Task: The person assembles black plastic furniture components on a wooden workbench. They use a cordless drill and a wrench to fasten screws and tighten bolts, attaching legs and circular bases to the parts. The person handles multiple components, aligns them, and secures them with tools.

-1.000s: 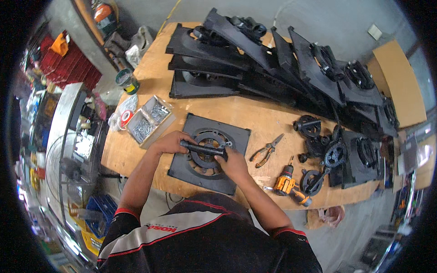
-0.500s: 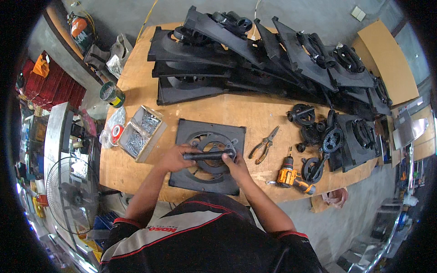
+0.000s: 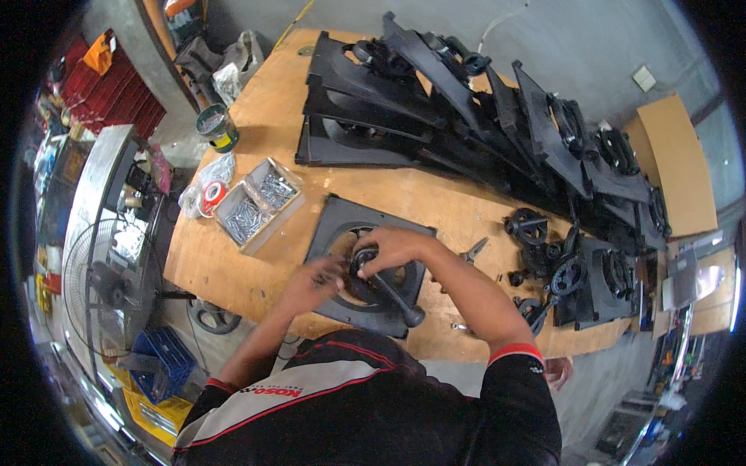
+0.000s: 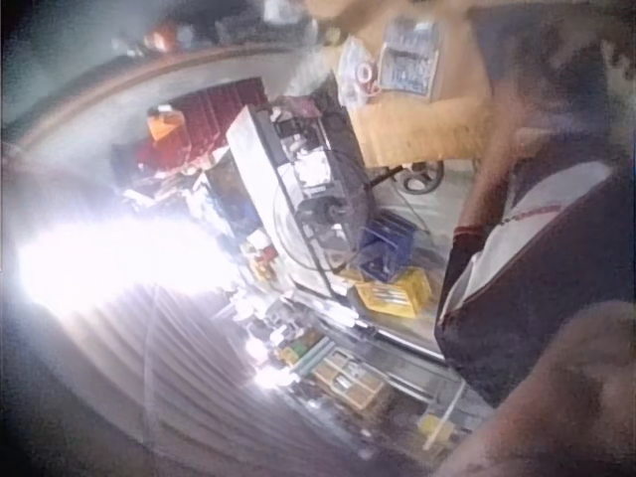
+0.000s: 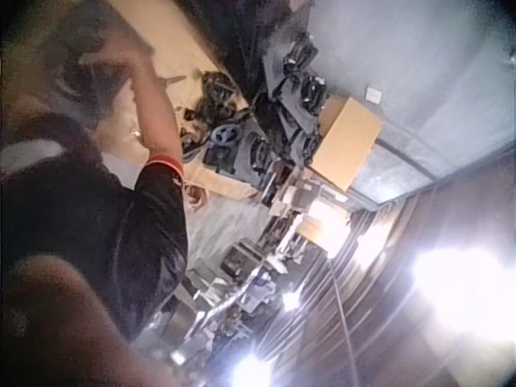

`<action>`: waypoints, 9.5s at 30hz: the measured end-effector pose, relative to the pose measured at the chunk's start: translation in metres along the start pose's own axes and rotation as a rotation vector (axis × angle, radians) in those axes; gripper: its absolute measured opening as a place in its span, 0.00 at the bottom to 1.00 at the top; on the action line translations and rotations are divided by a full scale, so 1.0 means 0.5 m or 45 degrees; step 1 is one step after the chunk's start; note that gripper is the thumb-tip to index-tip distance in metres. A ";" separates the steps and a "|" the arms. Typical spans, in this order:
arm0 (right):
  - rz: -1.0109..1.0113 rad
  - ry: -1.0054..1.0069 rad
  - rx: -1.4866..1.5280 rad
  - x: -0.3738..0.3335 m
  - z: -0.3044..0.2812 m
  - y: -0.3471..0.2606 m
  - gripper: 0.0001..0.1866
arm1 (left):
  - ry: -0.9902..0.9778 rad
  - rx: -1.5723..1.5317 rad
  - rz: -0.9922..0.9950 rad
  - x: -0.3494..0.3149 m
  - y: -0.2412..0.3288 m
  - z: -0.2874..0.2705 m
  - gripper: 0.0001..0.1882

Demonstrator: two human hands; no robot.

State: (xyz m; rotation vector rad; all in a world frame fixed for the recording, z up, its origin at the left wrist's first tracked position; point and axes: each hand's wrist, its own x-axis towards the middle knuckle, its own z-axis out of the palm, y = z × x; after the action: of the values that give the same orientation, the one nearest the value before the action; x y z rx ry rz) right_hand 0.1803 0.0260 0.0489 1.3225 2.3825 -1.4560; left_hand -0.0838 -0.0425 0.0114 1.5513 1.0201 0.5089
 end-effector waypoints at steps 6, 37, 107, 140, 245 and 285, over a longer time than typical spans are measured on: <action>-0.052 -0.430 -0.257 0.092 -0.004 -0.059 0.37 | 0.267 0.396 0.159 0.029 -0.094 0.019 0.24; 0.334 0.691 -0.461 -0.058 0.182 -0.007 0.23 | 0.266 0.600 0.190 0.022 -0.167 0.000 0.16; -0.819 0.926 -0.834 -0.149 -0.136 -0.111 0.33 | 1.273 1.273 0.456 -0.164 0.106 -0.034 0.52; -0.356 1.130 -0.758 -0.185 0.300 0.286 0.23 | 0.498 1.433 0.141 -0.206 -0.051 0.257 0.36; 0.632 1.314 0.590 -0.058 0.439 -0.113 0.13 | -0.080 0.718 -0.148 0.107 -0.203 -0.477 0.18; 0.414 1.313 0.505 -0.035 0.459 -0.107 0.18 | -0.332 -0.669 -0.059 -0.050 -0.105 -0.054 0.15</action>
State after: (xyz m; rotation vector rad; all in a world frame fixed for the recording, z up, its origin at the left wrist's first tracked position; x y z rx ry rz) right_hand 0.0715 -0.1670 -0.0331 2.9652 2.1027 -1.3624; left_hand -0.1351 -0.0495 -0.0259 1.0871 0.6526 0.4803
